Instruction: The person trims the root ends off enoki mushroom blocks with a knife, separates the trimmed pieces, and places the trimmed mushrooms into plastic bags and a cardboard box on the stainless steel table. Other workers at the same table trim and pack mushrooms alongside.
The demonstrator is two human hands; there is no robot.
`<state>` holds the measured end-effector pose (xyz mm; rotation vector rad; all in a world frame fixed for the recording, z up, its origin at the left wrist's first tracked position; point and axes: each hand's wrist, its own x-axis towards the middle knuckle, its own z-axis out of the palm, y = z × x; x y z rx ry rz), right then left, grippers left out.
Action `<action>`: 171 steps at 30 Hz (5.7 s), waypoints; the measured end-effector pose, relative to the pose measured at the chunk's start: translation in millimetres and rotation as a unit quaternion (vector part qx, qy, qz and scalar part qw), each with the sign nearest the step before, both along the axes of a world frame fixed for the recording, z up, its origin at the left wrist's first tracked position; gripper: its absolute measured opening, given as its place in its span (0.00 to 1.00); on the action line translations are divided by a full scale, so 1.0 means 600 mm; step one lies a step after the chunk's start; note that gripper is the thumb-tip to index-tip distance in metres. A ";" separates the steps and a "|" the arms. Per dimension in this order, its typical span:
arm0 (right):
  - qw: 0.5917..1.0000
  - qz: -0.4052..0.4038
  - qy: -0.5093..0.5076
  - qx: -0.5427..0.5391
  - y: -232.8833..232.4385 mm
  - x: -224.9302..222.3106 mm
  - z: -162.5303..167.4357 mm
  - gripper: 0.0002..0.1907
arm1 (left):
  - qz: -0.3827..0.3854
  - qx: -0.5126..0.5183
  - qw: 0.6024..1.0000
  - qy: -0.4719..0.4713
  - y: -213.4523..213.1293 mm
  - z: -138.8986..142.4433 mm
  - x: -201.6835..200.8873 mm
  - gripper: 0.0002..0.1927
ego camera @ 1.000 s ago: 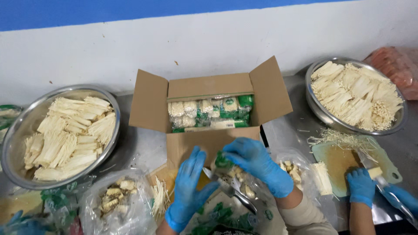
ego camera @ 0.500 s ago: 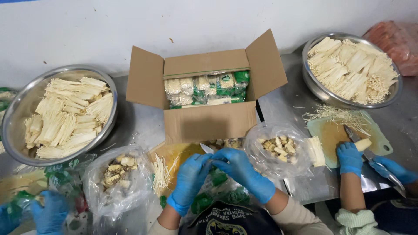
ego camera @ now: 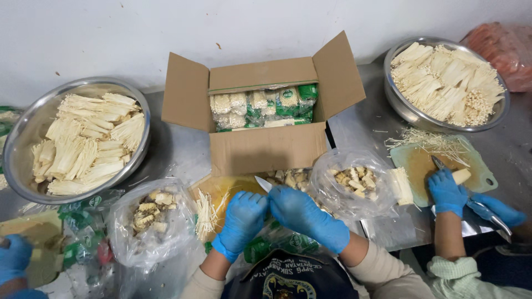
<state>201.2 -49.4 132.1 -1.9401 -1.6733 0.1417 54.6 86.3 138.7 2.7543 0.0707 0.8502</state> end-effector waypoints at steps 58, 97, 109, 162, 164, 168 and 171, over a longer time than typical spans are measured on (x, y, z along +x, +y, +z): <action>0.971 -0.049 0.032 0.230 0.057 -0.011 0.015 0.07 | 0.051 -0.228 0.937 -0.259 -0.011 -0.104 0.038 0.05; 0.894 -0.017 0.448 0.018 -0.001 0.019 -0.046 0.36 | 0.105 -0.737 0.643 -0.178 0.087 -0.069 -0.013 0.11; 0.957 -0.096 0.159 0.222 0.074 -0.021 0.039 0.17 | 0.050 -0.677 0.722 -0.132 0.015 -0.077 0.021 0.06; 0.893 -0.170 0.350 0.229 0.081 0.052 -0.079 0.06 | 0.045 -0.456 0.887 -0.053 -0.007 -0.035 -0.008 0.06; 0.885 -0.182 0.387 0.184 0.067 0.098 -0.056 0.08 | 0.090 -0.485 0.868 -0.058 -0.016 -0.048 -0.020 0.07; 0.825 -0.033 0.534 0.182 0.038 0.092 -0.017 0.08 | 0.037 -0.633 0.749 -0.195 -0.027 -0.086 -0.008 0.07; 0.715 -0.053 0.677 0.167 0.037 0.057 -0.035 0.09 | 0.062 -0.728 0.626 -0.273 -0.007 -0.114 0.015 0.10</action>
